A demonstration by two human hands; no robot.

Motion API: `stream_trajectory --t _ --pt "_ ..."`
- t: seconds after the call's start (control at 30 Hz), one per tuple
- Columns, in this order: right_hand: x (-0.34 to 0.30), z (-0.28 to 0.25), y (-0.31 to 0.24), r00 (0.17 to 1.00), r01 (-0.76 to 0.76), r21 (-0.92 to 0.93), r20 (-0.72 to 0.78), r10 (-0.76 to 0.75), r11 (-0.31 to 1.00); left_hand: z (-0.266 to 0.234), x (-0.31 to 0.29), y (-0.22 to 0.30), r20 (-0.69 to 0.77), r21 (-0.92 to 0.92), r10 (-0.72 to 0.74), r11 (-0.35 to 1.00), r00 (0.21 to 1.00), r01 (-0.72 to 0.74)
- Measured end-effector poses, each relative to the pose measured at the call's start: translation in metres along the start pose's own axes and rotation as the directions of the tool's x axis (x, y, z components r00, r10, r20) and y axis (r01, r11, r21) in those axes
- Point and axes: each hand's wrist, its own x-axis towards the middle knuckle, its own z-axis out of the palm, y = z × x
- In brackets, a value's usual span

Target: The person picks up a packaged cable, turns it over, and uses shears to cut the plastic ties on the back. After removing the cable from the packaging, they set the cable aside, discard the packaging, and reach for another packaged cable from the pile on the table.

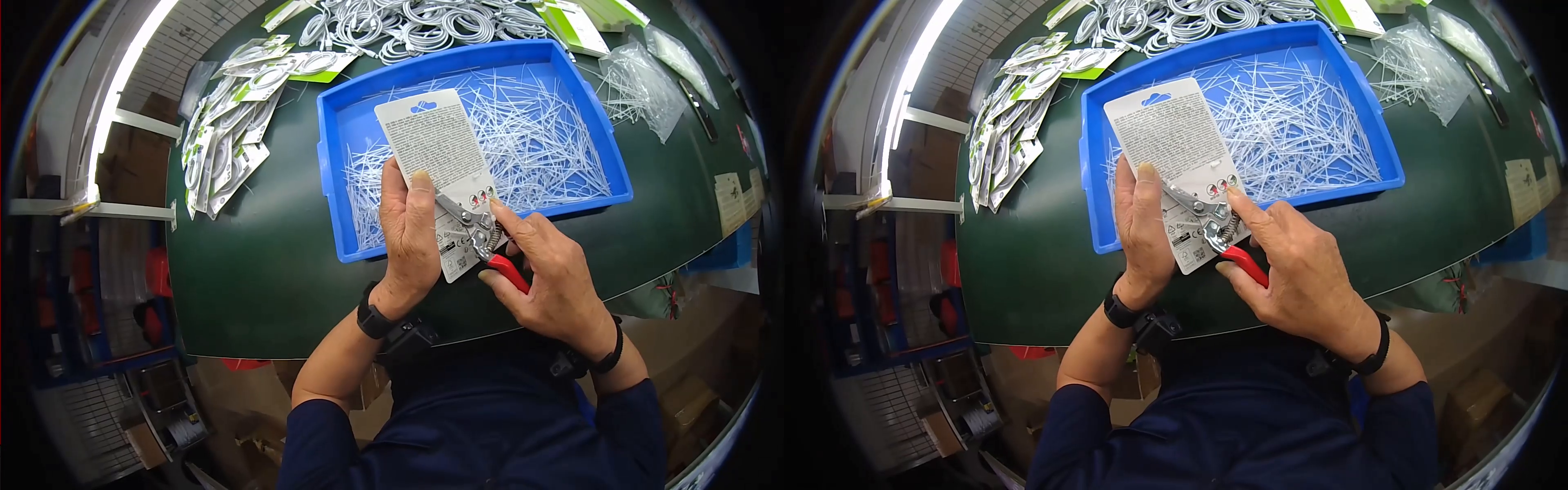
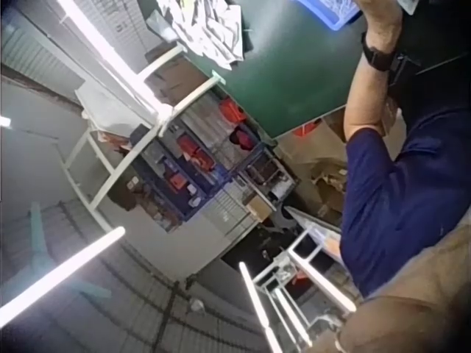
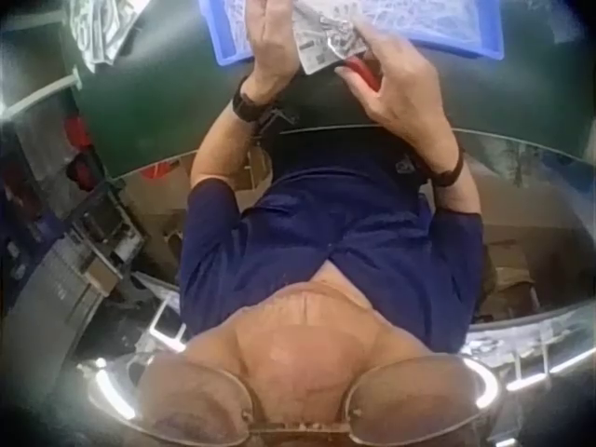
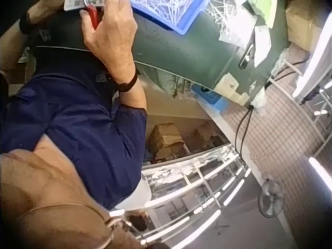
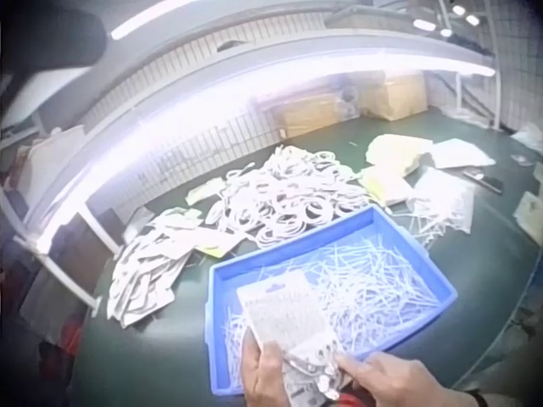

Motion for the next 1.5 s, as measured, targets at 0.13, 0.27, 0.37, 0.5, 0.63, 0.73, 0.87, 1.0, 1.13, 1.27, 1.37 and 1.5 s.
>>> stream_trajectory --t 0.13,0.27,0.37,0.5,0.63,0.73,0.87,1.0,1.13,1.27,1.37,1.5 --pt "0.000 0.006 0.001 0.998 0.053 -0.062 -0.022 -0.054 0.997 -0.001 -0.002 -0.002 -0.021 0.052 -0.012 0.999 1.000 0.013" --pt "-0.003 0.013 0.010 0.999 0.022 0.074 -0.051 -0.018 0.997 0.000 0.001 0.002 0.001 -0.029 -0.035 0.999 0.999 0.035" --pt "-0.004 0.009 0.008 0.998 0.002 0.128 -0.064 0.006 0.992 -0.003 0.009 0.004 -0.007 0.031 -0.003 1.000 1.000 0.003" --pt "-0.013 0.003 0.019 0.998 -0.016 0.130 -0.066 0.025 0.991 -0.017 0.018 0.013 -0.072 0.011 0.012 1.000 0.997 -0.011" --pt "-0.017 -0.001 0.018 0.999 -0.048 0.065 0.003 0.048 0.997 -0.020 0.020 0.016 -0.126 -0.039 0.008 0.999 0.992 -0.013" --pt "-0.016 0.000 0.015 0.998 -0.048 0.039 0.032 0.046 0.998 -0.020 0.020 0.014 -0.134 -0.039 0.017 0.999 0.991 -0.022" --pt "-0.012 0.004 0.014 1.000 -0.020 0.035 0.016 0.019 0.999 -0.018 0.020 0.009 -0.128 -0.012 0.040 0.999 0.991 -0.042" --pt "-0.012 0.006 0.014 1.000 -0.002 -0.006 -0.005 0.002 1.000 -0.015 0.018 0.009 -0.142 -0.033 0.019 0.999 0.990 -0.024" --pt "-0.014 0.009 0.015 0.998 0.042 -0.078 -0.032 -0.045 0.996 -0.011 0.015 0.007 -0.174 -0.070 -0.018 0.998 0.985 0.006" --pt "-0.016 0.008 0.017 0.999 0.029 -0.095 -0.039 -0.033 0.995 -0.013 0.015 -0.001 -0.194 -0.048 0.009 0.999 0.981 -0.019" --pt "-0.019 0.009 0.017 1.000 -0.022 -0.055 -0.007 0.022 0.998 -0.014 0.014 -0.002 -0.184 -0.019 0.013 1.000 0.983 -0.017" --pt "-0.021 0.010 0.021 0.998 -0.041 0.058 -0.036 0.043 0.997 -0.013 0.016 -0.001 -0.174 -0.009 0.023 1.000 0.984 -0.025"
